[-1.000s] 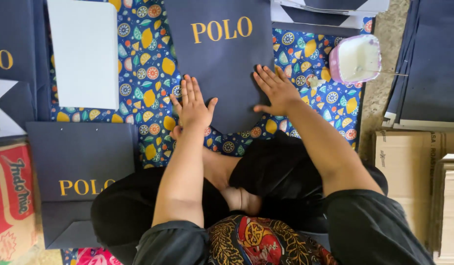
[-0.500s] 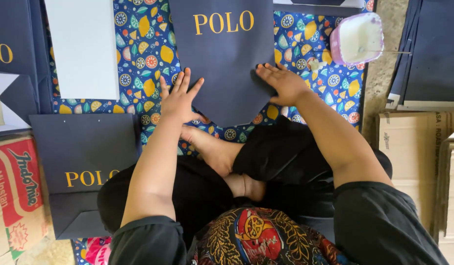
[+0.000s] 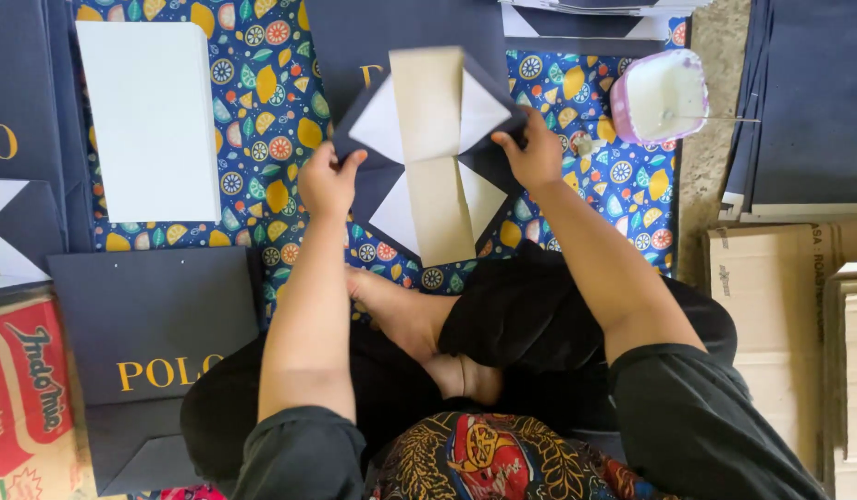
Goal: Folding and gluing paper to assemble shopping bags
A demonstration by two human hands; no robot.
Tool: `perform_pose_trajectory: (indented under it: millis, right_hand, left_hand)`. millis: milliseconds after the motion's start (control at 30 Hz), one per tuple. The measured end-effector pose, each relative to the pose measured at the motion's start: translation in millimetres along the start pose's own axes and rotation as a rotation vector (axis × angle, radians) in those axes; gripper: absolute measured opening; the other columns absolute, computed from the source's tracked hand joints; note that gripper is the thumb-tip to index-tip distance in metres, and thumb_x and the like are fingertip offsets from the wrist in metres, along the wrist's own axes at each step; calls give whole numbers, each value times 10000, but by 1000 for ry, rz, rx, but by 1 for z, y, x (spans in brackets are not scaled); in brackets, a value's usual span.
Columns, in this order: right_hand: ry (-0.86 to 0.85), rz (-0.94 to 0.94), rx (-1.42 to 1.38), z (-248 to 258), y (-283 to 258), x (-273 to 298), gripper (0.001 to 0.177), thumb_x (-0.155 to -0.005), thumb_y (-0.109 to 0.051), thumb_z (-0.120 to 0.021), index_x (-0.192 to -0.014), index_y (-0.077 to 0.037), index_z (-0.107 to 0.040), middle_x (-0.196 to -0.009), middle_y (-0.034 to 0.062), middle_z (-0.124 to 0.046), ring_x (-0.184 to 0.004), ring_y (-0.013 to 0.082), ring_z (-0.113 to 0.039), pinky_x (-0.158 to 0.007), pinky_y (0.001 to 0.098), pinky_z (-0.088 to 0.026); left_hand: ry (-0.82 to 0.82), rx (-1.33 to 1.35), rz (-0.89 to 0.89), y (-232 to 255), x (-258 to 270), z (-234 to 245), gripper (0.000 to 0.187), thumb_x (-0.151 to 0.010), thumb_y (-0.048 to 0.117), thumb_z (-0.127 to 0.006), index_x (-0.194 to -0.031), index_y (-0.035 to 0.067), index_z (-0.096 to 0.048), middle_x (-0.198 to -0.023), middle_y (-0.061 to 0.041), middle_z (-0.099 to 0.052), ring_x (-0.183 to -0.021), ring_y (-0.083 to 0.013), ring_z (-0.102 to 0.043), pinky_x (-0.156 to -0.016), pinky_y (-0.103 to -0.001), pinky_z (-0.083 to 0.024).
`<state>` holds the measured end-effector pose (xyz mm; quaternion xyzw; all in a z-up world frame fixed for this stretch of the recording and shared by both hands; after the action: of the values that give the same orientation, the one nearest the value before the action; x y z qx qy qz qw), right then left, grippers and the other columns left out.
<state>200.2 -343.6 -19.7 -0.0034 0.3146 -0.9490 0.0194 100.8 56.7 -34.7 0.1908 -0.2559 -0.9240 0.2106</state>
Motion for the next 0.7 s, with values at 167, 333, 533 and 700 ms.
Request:
perform_pose_trajectory:
  millis: [167,333,533,700]
  right_hand:
    - [168,-1,83,0,-26,-6,773,-842,-515,-882,-1428,-206,-484,-1131,112,-650,-1036,382,-693,-888,503,-571]
    - [319,290,286,0,-62,3,528,-801,-333,-908,-1284,-300,-696,-1373,14,-491,-1085,309,-620,-879,462,-551]
    - [86,370,303,-28,-71,3,449,-1035,-186,-599,-1458,-336,-625,-1523,-110,-558,-1464,313,-393,-1151,544,-327]
    - [-478,-69,513,-13,-116,15,726,-1092,-547,-389,-1680,-320,-28,-1751,-110,45,-1582,304,151,-1178,781,72]
  left_hand:
    - [97,-101,100,49,-1,11,646,-732,413,-917,-1268,321,-568,-1047,71,-654,-960,-260,-679,-830,-450,-554]
    - [224,-196,-475,98,17,-9,331,-926,158,-729,-1251,214,-696,-1304,-51,-631,-1256,-299,-562,-1015,-435,-458]
    - [5,-363,-285,106,21,-18,592,-1061,377,-513,-1568,83,-432,-1687,-91,-302,-1573,-239,-226,-1290,-509,-34]
    - [-112,-445,-221,103,20,-25,768,-1050,571,-459,-1610,64,-322,-1710,-105,-228,-1592,-252,-160,-1257,-633,13]
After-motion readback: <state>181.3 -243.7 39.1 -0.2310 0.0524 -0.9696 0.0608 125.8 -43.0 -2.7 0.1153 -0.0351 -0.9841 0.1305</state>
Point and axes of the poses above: each hand's wrist, its own x-axis away from the middle knuckle, its own z-axis out of the back of the hand, y = z × x, the point moved 7 cm from there along -x, towards the middle knuckle
